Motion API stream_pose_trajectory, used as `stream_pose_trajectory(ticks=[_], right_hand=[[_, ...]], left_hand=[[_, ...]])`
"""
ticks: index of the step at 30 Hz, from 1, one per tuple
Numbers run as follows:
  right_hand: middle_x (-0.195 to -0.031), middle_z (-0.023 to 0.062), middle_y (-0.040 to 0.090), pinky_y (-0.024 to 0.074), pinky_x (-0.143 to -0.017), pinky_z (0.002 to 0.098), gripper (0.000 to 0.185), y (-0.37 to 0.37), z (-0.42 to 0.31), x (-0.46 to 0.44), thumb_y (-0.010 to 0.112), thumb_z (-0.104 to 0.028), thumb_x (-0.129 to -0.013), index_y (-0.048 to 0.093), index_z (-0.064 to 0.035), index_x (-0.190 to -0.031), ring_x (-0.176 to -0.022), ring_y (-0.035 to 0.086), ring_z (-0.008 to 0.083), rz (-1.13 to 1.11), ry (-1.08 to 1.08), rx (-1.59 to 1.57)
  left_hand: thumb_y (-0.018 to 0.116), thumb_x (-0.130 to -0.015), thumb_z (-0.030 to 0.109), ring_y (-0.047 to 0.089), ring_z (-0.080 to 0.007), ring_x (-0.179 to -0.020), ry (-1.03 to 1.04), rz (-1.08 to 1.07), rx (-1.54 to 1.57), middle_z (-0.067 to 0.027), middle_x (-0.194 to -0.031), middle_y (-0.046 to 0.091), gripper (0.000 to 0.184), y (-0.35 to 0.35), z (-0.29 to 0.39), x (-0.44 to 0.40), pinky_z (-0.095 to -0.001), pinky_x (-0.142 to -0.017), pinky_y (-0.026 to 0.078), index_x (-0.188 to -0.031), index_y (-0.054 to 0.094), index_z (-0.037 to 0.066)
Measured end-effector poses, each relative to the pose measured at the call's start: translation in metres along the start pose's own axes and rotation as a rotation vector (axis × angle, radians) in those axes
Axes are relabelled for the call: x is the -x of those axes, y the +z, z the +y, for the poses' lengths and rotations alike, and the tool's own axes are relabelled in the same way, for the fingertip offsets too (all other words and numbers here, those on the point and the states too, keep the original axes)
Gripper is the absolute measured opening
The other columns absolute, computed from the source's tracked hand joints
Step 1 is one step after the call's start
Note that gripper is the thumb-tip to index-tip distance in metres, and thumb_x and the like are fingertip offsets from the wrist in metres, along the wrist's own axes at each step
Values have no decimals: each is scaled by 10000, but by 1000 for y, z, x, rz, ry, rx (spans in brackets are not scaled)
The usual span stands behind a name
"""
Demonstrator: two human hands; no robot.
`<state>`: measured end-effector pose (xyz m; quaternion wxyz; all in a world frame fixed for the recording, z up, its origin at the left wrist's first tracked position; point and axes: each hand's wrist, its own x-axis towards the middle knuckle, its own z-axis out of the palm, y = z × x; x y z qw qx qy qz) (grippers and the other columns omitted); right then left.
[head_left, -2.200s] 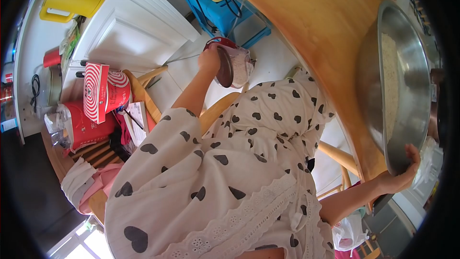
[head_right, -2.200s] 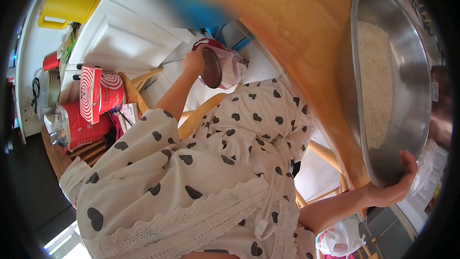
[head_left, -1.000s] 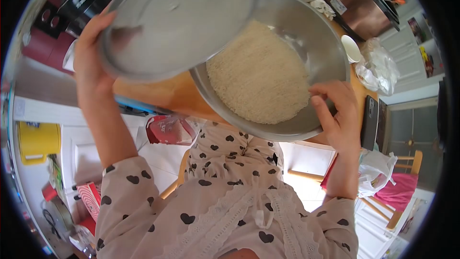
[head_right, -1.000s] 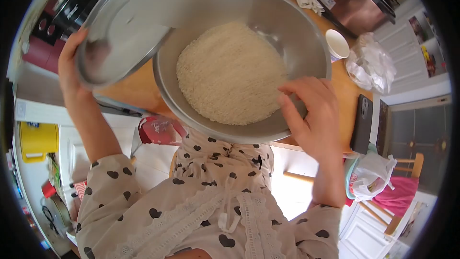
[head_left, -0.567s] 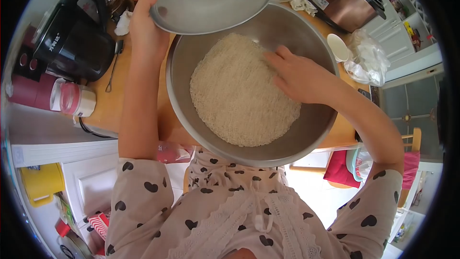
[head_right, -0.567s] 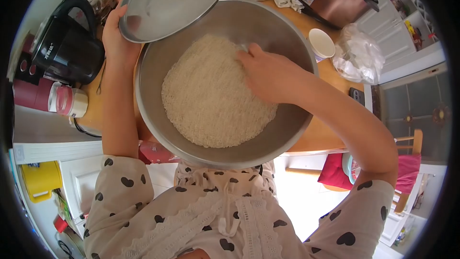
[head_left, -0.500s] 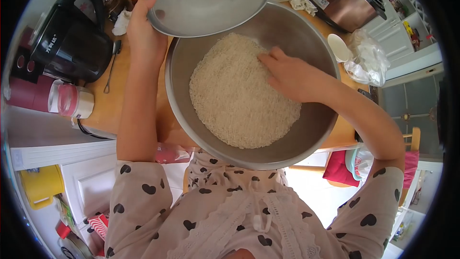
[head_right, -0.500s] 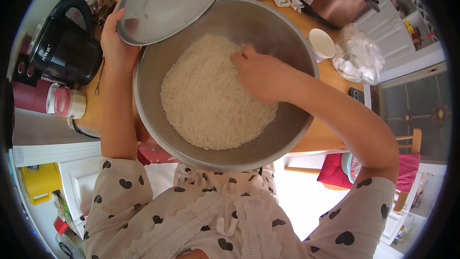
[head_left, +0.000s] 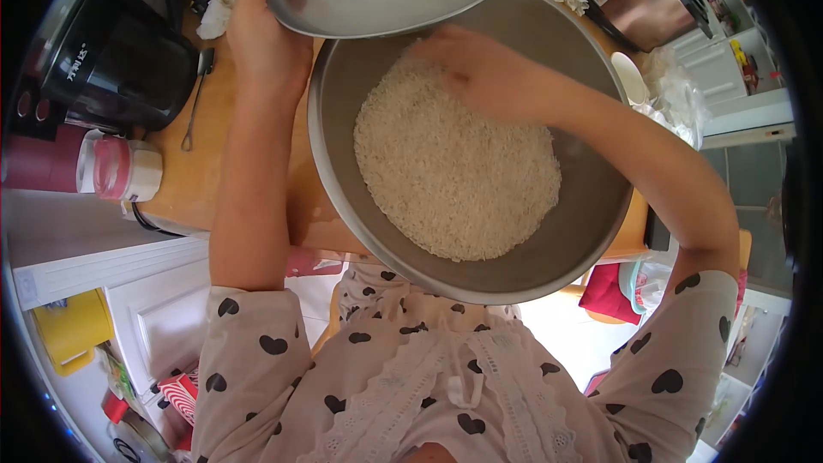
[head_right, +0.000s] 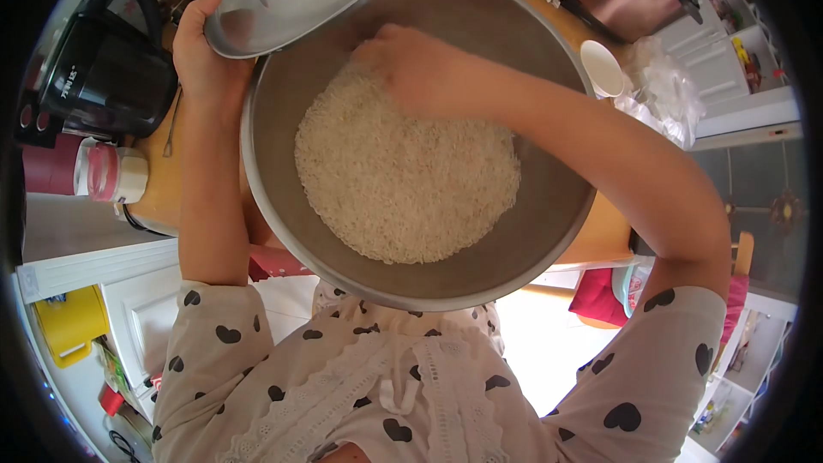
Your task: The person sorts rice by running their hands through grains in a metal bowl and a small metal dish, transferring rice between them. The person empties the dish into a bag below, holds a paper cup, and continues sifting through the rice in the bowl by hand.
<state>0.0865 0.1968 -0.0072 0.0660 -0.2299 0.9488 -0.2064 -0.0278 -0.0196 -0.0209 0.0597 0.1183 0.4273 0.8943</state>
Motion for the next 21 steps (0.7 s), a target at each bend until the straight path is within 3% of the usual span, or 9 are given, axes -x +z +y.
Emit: stream_pose_trajectory(ticks=[4, 7, 10, 13, 16, 19, 21], right_hand=[[-1270, 175, 536, 358, -1063, 405, 405, -7, -30, 33, 468, -61, -906, 512, -54, -1308, -1258, 452, 315, -279, -49, -204], [-1198, 166, 562, 423, -980, 408, 338, -32, -30, 52, 474, -77, -897, 573, -26, -1216, -1148, 523, 324, -487, -191, -303], [-1193, 163, 572, 413, -993, 410, 313, -50, -31, 33, 479, -92, -905, 592, -25, -1189, -1151, 524, 321, -420, 193, -374], [-1191, 160, 573, 413, -995, 415, 313, -14, -10, 13, 477, -89, -901, 595, -20, -1183, -1147, 526, 326, 42, 51, -158], [-1202, 162, 563, 402, -1010, 420, 328, 11, -16, -6, 473, -85, -898, 581, -25, -1202, -1170, 509, 322, 90, 64, -260], [-1329, 151, 474, 381, -1045, 388, 373, 23, -25, -5, 490, -80, -902, 527, -57, -1272, -1245, 448, 319, -79, -49, -243], [-1299, 150, 507, 382, -1041, 407, 335, 23, -34, 13, 474, -65, -897, 569, -45, -1218, -1238, 456, 308, -94, -195, -319]], left_hand=[[475, -904, 211, 600, -230, -1021, -41, 21, 6, -117, -1123, 624, 391, -11, -3, -7, -360, -906, 458, -1201, 554, -29], [488, -897, 216, 603, -241, -1004, -45, 75, -6, -126, -1110, 625, 388, -12, -4, -7, -366, -905, 461, -1187, 560, -33], [492, -896, 214, 601, -241, -1010, -41, 64, 6, -124, -1115, 624, 391, -14, -4, -8, -369, -905, 462, -1191, 558, -33], [486, -898, 210, 593, -235, -1038, -19, 0, 42, -116, -1137, 620, 397, -14, -3, -9, -372, -914, 459, -1207, 553, -30], [477, -902, 209, 582, -230, -1070, -25, 53, 33, -111, -1161, 615, 403, -6, 2, -5, -378, -931, 450, -1221, 549, -27], [474, -904, 212, 579, -232, -1082, -35, 49, 26, -113, -1171, 612, 405, -10, 2, -6, -381, -939, 446, -1224, 548, -25], [478, -903, 213, 581, -233, -1077, -37, 29, 22, -115, -1168, 613, 406, -10, 1, -6, -378, -937, 448, -1225, 548, -25]])
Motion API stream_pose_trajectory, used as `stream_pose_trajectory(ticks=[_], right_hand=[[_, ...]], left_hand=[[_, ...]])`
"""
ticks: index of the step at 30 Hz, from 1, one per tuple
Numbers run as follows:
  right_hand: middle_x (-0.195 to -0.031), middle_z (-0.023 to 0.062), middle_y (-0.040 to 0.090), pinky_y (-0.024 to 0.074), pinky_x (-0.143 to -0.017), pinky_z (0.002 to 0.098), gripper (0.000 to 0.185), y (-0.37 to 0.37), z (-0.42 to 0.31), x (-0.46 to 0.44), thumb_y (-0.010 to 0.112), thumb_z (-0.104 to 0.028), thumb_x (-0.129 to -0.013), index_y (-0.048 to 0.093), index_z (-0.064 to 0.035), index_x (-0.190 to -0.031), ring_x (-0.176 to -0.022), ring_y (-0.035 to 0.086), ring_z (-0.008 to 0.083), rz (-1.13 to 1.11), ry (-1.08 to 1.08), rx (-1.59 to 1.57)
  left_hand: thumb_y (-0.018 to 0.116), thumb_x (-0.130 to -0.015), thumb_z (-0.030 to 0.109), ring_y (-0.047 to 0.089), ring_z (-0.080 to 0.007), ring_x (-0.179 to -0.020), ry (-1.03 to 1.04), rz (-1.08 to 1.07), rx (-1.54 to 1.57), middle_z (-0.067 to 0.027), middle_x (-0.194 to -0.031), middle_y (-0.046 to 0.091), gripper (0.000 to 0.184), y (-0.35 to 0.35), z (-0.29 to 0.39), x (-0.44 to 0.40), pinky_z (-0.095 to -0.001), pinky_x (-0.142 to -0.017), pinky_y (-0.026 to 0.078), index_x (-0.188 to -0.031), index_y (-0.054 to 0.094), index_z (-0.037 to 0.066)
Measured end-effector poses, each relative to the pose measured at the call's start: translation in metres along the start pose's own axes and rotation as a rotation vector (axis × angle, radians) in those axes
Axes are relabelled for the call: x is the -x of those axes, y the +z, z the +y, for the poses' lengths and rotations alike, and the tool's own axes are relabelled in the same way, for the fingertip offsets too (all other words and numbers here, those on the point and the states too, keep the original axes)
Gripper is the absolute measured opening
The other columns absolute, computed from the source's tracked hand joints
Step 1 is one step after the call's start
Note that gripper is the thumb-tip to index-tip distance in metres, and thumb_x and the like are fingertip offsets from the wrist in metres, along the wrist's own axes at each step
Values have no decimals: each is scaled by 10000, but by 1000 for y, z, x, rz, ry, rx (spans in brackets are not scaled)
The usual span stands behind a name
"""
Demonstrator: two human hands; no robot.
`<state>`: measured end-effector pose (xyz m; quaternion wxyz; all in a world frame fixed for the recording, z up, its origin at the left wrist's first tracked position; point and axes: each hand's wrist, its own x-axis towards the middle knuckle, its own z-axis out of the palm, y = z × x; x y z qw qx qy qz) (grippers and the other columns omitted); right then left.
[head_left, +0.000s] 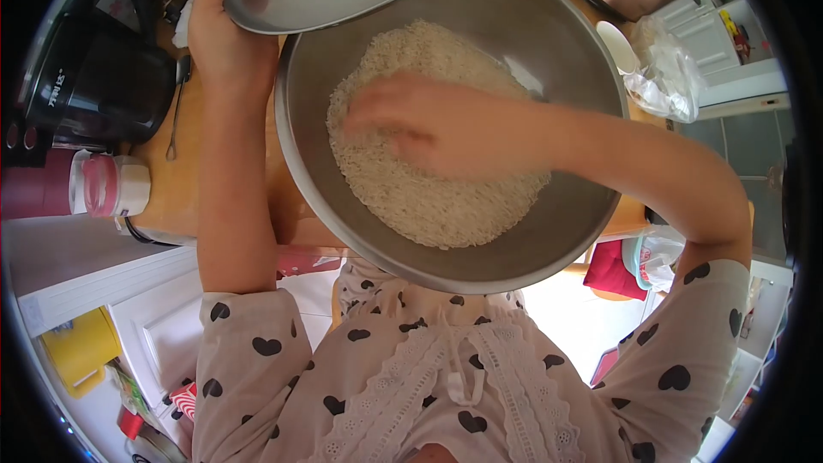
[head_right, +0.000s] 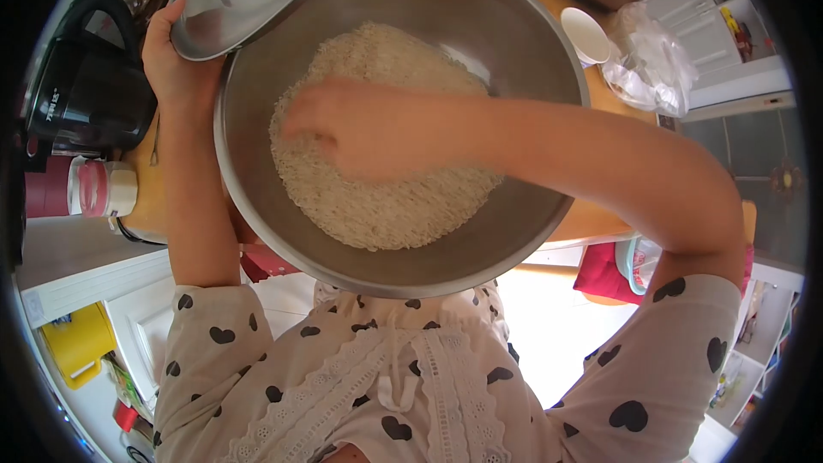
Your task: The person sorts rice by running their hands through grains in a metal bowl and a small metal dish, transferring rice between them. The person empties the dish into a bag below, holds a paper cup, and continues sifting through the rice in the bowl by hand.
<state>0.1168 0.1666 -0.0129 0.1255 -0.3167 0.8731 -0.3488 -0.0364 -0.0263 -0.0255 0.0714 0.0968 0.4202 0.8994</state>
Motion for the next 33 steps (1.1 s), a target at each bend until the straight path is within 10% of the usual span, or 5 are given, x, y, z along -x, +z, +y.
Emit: stream_pose_trajectory(ticks=[7, 13, 22, 25, 33], right_hand=[[-1290, 123, 525, 383, -1041, 403, 329, -50, -30, 58, 459, -67, -900, 568, -34, -1208, -1240, 464, 295, -444, 188, -174], [-1418, 138, 431, 397, -1029, 429, 407, -38, 12, 46, 463, -62, -927, 486, -77, -1334, -1301, 417, 298, 50, 256, 121], [-1324, 143, 521, 398, -1027, 396, 368, -55, -36, 77, 456, -124, -938, 515, -52, -1294, -1218, 503, 304, -473, 151, -154], [-1205, 151, 574, 431, -980, 408, 334, -78, -31, 72, 474, -114, -926, 546, -44, -1245, -1138, 556, 319, -336, 563, 41], [-1131, 187, 579, 456, -914, 440, 311, -34, -22, 90, 487, -85, -875, 514, -2, -1174, -1060, 580, 362, -266, 622, 274]], left_hand=[[497, -905, 209, 591, -224, -1041, 32, 32, -64, -113, -1145, 617, 403, -9, -4, -5, -354, -918, 453, -1221, 550, -35], [492, -908, 205, 570, -217, -1079, 85, -9, -97, -110, -1190, 596, 432, 7, -4, 5, -331, -943, 431, -1269, 520, -31], [437, -927, 185, 529, -209, -1160, 185, -71, -262, -125, -1296, 542, 475, 16, -3, 16, -308, -984, 402, -1346, 460, -38], [436, -926, 181, 528, -202, -1160, 199, -93, -308, -123, -1297, 542, 475, 17, -2, 18, -303, -985, 401, -1347, 462, -37], [433, -931, 174, 526, -191, -1164, 208, -54, -299, -119, -1287, 552, 465, 12, -5, 12, -294, -992, 393, -1341, 471, -41]])
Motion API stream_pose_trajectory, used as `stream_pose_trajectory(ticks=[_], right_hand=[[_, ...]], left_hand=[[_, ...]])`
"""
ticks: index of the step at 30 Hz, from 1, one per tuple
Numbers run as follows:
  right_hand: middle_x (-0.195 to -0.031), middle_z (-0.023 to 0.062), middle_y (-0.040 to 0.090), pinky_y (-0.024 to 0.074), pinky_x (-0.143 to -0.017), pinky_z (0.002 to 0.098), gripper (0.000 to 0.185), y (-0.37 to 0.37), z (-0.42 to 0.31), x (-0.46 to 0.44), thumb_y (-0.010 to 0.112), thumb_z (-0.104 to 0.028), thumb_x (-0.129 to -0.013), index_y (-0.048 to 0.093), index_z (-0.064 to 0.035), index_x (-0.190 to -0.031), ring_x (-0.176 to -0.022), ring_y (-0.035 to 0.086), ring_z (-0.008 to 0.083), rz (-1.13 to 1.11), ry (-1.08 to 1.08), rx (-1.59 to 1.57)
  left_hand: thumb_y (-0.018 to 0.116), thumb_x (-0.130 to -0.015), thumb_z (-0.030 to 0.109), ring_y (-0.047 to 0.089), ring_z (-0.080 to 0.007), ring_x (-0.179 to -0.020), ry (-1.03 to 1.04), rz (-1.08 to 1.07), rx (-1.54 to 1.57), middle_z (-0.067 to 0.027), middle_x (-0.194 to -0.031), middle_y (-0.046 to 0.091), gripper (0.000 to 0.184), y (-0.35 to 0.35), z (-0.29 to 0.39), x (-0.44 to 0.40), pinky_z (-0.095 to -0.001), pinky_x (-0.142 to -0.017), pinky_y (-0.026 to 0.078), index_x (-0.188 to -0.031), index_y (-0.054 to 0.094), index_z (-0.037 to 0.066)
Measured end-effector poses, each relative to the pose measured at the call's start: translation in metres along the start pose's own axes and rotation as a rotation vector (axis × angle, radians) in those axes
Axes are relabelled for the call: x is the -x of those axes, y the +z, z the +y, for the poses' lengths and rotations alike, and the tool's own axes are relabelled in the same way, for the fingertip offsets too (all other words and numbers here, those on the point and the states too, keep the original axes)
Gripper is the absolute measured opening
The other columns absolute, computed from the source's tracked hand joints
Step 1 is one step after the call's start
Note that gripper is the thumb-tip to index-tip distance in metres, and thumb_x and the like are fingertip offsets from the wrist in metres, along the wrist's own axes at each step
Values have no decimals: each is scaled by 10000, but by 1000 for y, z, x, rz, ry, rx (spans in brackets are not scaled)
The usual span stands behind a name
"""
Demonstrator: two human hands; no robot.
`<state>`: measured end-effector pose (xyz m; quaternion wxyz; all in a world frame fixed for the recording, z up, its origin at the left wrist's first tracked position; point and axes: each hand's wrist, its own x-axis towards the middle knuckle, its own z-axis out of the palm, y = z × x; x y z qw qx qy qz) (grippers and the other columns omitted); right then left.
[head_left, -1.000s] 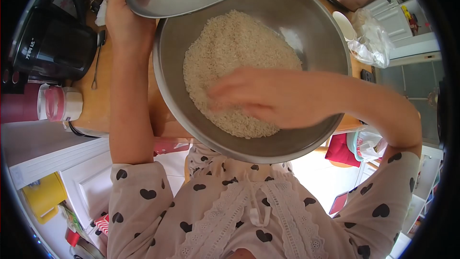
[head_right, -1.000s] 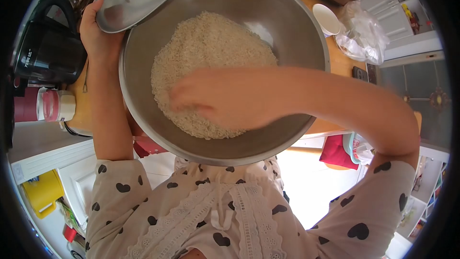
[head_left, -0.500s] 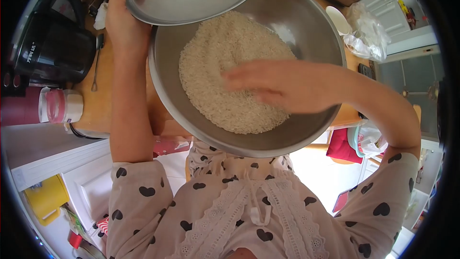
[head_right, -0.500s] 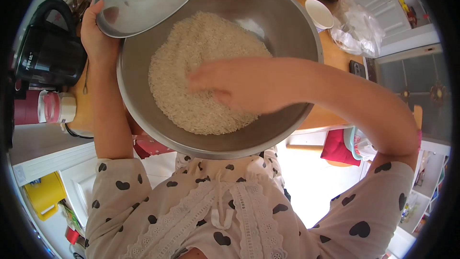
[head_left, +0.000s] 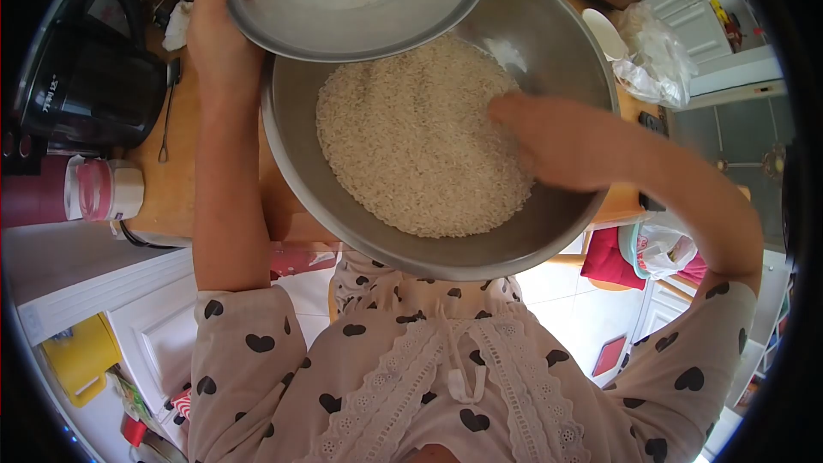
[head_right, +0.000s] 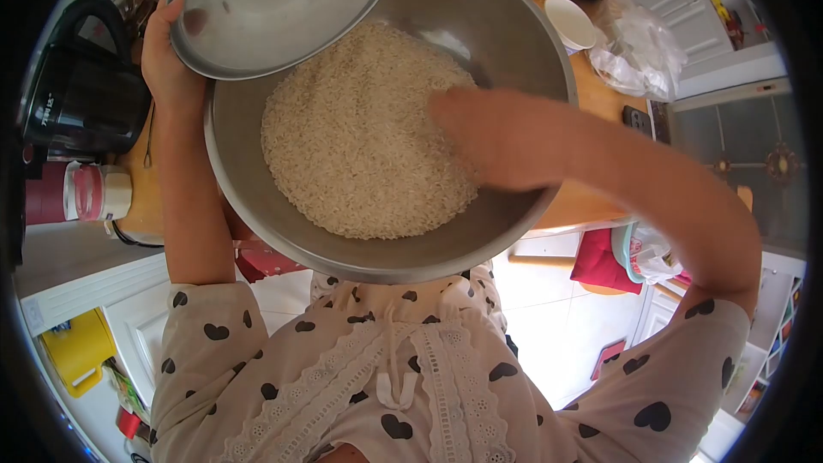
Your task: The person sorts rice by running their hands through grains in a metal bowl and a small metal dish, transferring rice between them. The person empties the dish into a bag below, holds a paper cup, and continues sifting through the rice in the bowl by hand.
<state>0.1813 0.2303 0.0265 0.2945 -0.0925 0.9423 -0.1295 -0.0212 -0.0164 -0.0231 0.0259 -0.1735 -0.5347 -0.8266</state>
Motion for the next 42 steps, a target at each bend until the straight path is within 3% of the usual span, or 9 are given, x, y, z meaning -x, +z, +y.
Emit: stream_pose_trajectory(ticks=[7, 10, 13, 16, 19, 22, 27, 37, 42], right_hand=[[-1151, 189, 585, 455, -923, 443, 355, -44, -40, -9, 471, -53, -841, 514, 22, -1185, -1066, 585, 361, -189, -62, -235], [-1210, 197, 560, 456, -942, 433, 387, -28, -7, -45, 450, -47, -851, 513, 5, -1230, -1092, 580, 347, 250, -89, -83], [-1294, 180, 518, 403, -1025, 408, 410, -6, 2, -58, 425, -10, -870, 491, -27, -1274, -1203, 511, 321, 390, -207, -43], [-1357, 151, 474, 386, -1051, 388, 424, -5, -8, -33, 427, -11, -877, 491, -38, -1295, -1234, 482, 302, 116, -190, -134], [-1244, 150, 566, 481, -925, 386, 408, -5, -13, -1, 445, -81, -899, 505, -55, -1301, -1061, 603, 329, 89, -422, -54], [-1131, 146, 628, 480, -896, 390, 348, -42, -19, 5, 460, -116, -919, 543, -59, -1252, -1018, 617, 324, -235, -154, -366], [-946, 158, 646, 464, -808, 415, 247, -24, 13, -9, 502, -204, -937, 571, -24, -1091, -897, 609, 341, 64, 51, -25], [-1087, 245, 609, 460, -878, 442, 633, -20, -47, 7, 573, -507, -874, 496, 21, -1213, -991, 612, 361, -225, 198, -258], [-1046, 198, 610, 491, -763, 369, 564, 0, -48, -9, 626, -401, -859, 484, 13, -1215, -905, 637, 291, -205, -8, -523]], left_hand=[[432, -939, 163, 525, -189, -1166, 103, -60, -95, -121, -1305, 544, 456, -8, -4, -2, -293, -992, 392, -1342, 472, -45], [429, -939, 169, 525, -191, -1164, 103, -22, -166, -120, -1304, 545, 458, -6, -2, 0, -294, -994, 387, -1342, 474, -45], [427, -939, 174, 525, -193, -1160, 20, 17, -64, -117, -1299, 549, 460, 7, 7, 5, -294, -995, 382, -1340, 476, -45], [426, -938, 177, 527, -193, -1155, -15, 1, 10, -115, -1291, 553, 459, 7, 7, 6, -295, -997, 380, -1336, 480, -45], [425, -939, 174, 528, -190, -1151, 14, -38, 14, -114, -1279, 558, 452, -1, 0, 0, -292, -996, 380, -1331, 484, -44], [424, -941, 164, 533, -185, -1144, 35, -45, -10, -112, -1266, 565, 438, -3, -2, 0, -287, -989, 386, -1320, 491, -44], [430, -941, 150, 544, -181, -1128, 38, -29, -27, -110, -1252, 573, 418, -1, -3, 3, -279, -972, 401, -1305, 505, -42], [435, -934, 165, 545, -180, -1125, 86, -64, -96, -119, -1250, 574, 434, -9, -7, -1, -282, -966, 408, -1309, 502, -45], [444, -923, 185, 535, -188, -1138, 20, -5, -25, -119, -1254, 566, 459, 4, 1, 6, -285, -974, 399, -1317, 497, -46]])
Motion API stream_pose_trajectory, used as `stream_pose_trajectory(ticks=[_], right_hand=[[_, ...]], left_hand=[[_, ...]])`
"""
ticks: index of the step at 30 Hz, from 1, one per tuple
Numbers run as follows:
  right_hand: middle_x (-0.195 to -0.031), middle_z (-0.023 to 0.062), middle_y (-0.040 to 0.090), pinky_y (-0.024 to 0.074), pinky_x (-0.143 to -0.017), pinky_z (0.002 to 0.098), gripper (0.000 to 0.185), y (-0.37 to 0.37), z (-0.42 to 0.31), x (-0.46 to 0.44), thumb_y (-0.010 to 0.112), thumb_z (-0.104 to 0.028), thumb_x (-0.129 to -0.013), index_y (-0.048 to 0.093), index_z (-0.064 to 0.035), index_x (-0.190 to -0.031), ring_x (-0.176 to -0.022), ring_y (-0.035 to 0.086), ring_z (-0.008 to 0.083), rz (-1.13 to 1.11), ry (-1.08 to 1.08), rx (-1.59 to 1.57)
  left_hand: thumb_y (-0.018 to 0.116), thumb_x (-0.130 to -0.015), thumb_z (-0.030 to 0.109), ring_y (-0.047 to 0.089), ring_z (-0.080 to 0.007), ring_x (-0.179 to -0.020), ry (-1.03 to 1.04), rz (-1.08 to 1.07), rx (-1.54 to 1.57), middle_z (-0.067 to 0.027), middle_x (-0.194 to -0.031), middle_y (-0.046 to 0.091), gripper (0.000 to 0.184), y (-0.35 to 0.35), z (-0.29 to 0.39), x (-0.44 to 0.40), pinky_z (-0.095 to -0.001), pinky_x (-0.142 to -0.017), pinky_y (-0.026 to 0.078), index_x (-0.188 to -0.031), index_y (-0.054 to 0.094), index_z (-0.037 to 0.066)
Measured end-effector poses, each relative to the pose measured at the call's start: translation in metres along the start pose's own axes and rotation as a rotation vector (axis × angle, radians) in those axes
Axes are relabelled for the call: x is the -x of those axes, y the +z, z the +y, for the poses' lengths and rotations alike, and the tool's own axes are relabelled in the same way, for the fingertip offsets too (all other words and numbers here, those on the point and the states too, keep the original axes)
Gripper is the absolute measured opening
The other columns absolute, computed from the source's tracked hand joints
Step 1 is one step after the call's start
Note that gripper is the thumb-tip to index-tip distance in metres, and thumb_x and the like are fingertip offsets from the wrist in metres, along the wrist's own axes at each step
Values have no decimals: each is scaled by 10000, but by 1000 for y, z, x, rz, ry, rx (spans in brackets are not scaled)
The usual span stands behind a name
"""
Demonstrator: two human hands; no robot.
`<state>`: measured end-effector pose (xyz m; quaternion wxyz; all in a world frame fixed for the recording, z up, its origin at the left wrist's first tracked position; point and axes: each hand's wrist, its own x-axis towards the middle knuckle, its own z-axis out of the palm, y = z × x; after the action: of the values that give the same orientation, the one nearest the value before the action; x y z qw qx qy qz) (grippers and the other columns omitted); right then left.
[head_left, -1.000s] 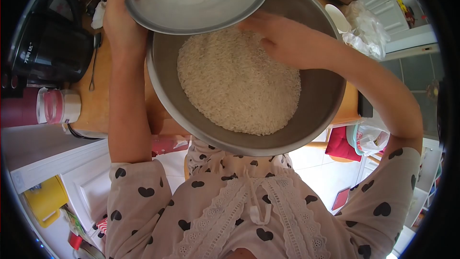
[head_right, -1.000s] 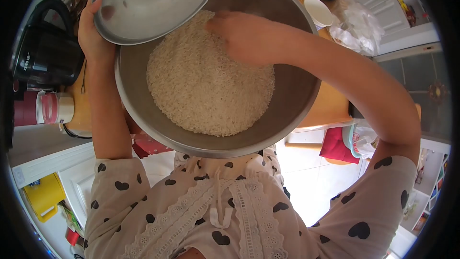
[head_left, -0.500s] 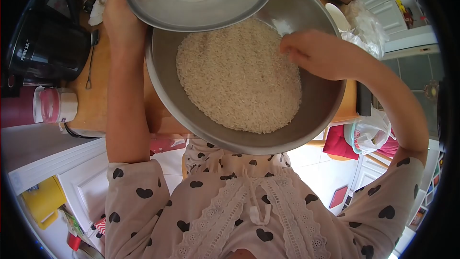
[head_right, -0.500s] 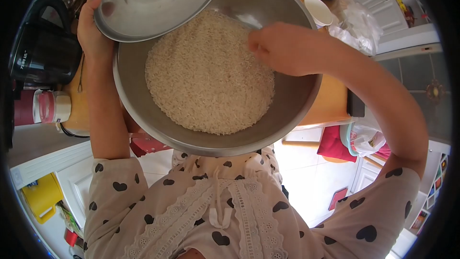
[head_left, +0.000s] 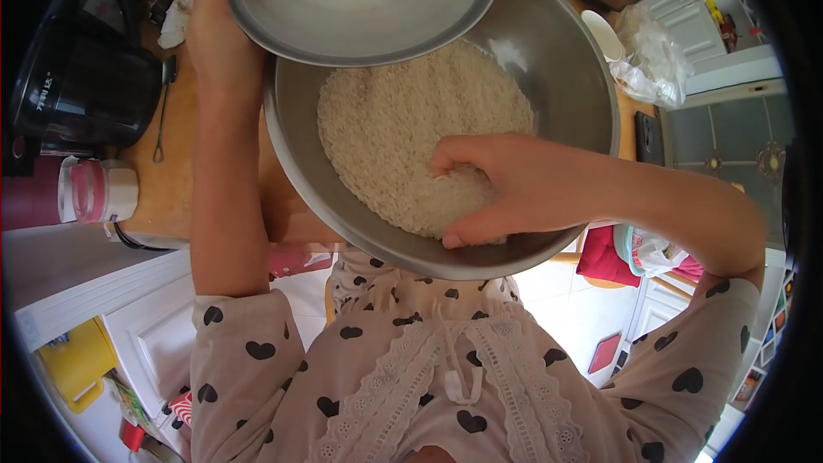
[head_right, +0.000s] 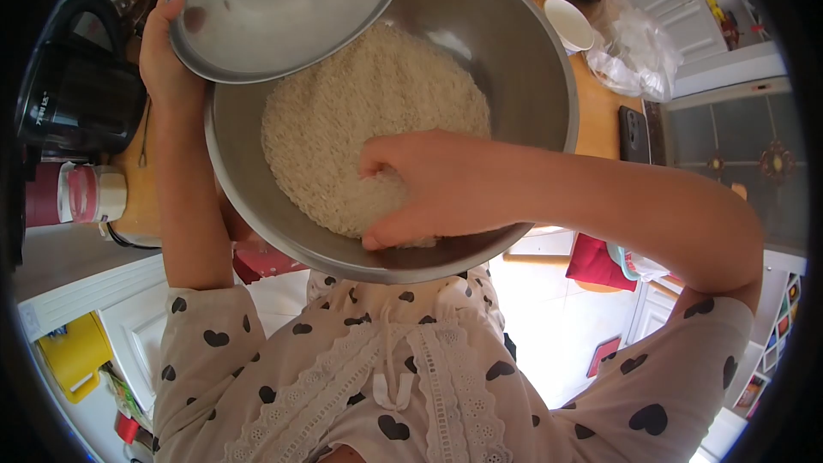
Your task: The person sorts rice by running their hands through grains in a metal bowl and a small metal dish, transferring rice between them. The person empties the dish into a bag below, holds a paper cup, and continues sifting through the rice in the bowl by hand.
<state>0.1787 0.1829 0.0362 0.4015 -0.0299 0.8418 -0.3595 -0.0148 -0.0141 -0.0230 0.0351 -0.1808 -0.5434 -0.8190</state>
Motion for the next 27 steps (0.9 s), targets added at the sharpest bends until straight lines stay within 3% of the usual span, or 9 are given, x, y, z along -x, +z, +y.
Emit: stream_pose_trajectory(ticks=[1, 4, 7, 13, 19, 27], right_hand=[[-1035, 182, 613, 490, -733, 350, 509, 1, 0, -4, 623, -368, -871, 489, 0, -1197, -884, 640, 274, -28, -12, -71], [-940, 127, 616, 465, -583, 294, 397, 6, 6, -14, 614, -310, -869, 541, 9, -1094, -702, 619, 203, -105, 89, -680], [-843, 85, 600, 389, -483, 252, 304, -3, 3, -15, 583, -298, -901, 574, -9, -996, -558, 537, 154, -146, 134, -824], [-798, 79, 584, 343, -432, 262, 319, -20, 4, 4, 494, -313, -967, 589, -12, -917, -521, 497, 150, -223, 150, -849], [-811, 64, 600, 397, -486, 256, 312, -51, -14, 12, 497, -317, -962, 601, -23, -949, -567, 550, 154, -179, -39, -782], [-897, 81, 632, 514, -615, 295, 311, -74, -54, -31, 490, -254, -966, 603, 29, -1033, -737, 633, 206, 205, -324, -773]], left_hand=[[446, -921, 187, 532, -189, -1141, -4, 12, -5, -120, -1255, 565, 463, 3, 2, 1, -285, -978, 395, -1318, 496, -46], [439, -905, 192, 526, -194, -1150, 3, -31, -25, -122, -1261, 560, 480, 2, 1, 0, -290, -990, 386, -1319, 495, -44], [418, -883, 190, 522, -193, -1153, 15, -119, -62, -122, -1268, 557, 500, 4, 2, -1, -291, -1002, 375, -1325, 492, -30], [391, -840, 166, 508, -172, -1155, 70, -298, -334, -109, -1262, 556, 523, 17, 20, 7, -262, -1007, 350, -1327, 504, 10], [421, -830, 103, 544, -179, -1097, 111, -289, -410, -109, -1173, 617, 464, 24, 27, 20, -280, -983, 377, -1264, 569, 33], [392, -816, 114, 538, -185, -1098, 53, -353, -407, -123, -1183, 613, 499, 30, 44, 26, -276, -981, 376, -1270, 543, -29]])
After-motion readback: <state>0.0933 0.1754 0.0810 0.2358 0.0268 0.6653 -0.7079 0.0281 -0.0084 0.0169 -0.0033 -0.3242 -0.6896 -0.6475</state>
